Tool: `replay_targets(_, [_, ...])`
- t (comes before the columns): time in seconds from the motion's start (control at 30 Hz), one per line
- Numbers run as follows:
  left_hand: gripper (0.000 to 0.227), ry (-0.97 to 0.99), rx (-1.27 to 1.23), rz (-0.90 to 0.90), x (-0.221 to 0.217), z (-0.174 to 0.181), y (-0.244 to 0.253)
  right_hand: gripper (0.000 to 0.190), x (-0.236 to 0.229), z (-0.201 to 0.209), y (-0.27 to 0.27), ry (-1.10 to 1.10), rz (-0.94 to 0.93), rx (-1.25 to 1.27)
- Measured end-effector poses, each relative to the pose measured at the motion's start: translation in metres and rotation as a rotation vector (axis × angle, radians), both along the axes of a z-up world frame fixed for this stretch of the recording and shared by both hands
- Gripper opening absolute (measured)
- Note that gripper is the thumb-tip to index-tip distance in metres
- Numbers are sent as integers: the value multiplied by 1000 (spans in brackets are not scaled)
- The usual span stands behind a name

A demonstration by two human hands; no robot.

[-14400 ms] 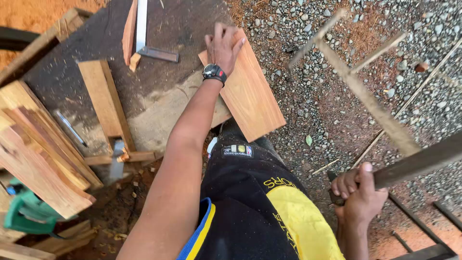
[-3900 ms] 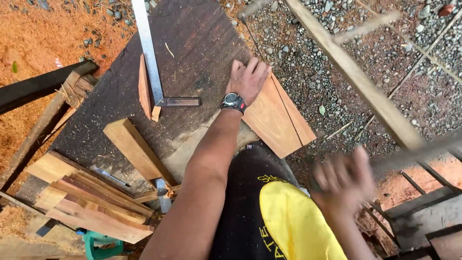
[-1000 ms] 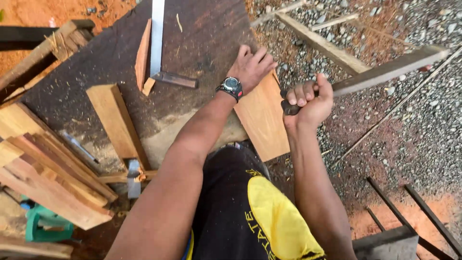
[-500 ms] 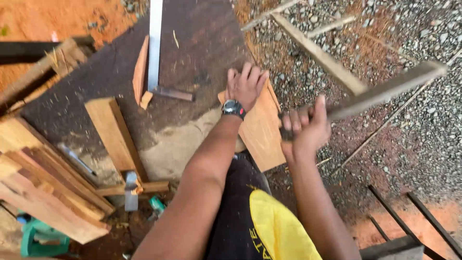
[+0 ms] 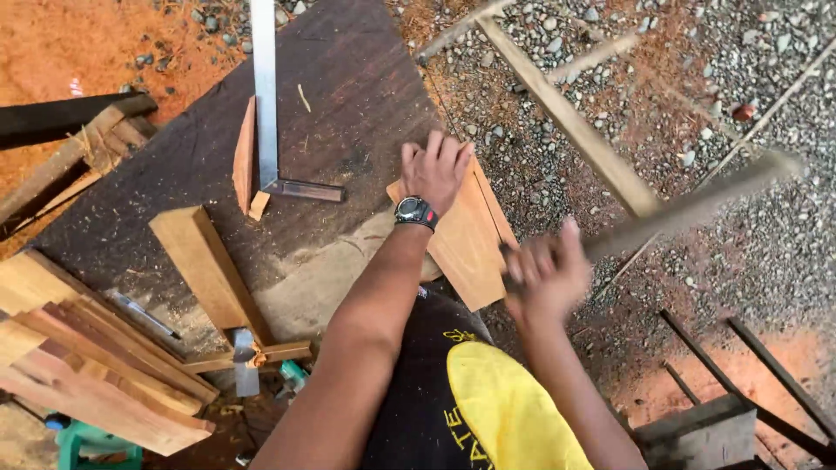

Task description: Marking a piece of wood with a square and then sawing it on a workbench

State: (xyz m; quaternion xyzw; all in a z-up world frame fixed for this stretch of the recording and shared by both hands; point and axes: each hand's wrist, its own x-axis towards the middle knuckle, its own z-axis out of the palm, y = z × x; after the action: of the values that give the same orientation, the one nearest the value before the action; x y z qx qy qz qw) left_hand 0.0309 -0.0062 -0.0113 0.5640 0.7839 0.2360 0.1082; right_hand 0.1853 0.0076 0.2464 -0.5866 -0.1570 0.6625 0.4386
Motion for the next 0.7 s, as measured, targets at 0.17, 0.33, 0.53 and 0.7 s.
replay_targets(0.17, [26,128,10,-86,0,-3,0,58,-3,19,21,29,84,-11])
replay_targets(0.33, [19,88,-60,-88,2,-4,-1,65,152,164,-59,-335,-59,-470])
replay_targets(0.53, [21,94,-57,-76,-1,1,1,77,88,111,-45,133,187,-156])
replay_targets(0.7, [24,50,-8,-71,0,-2,1,44,-11,-32,19,36,-97,-12])
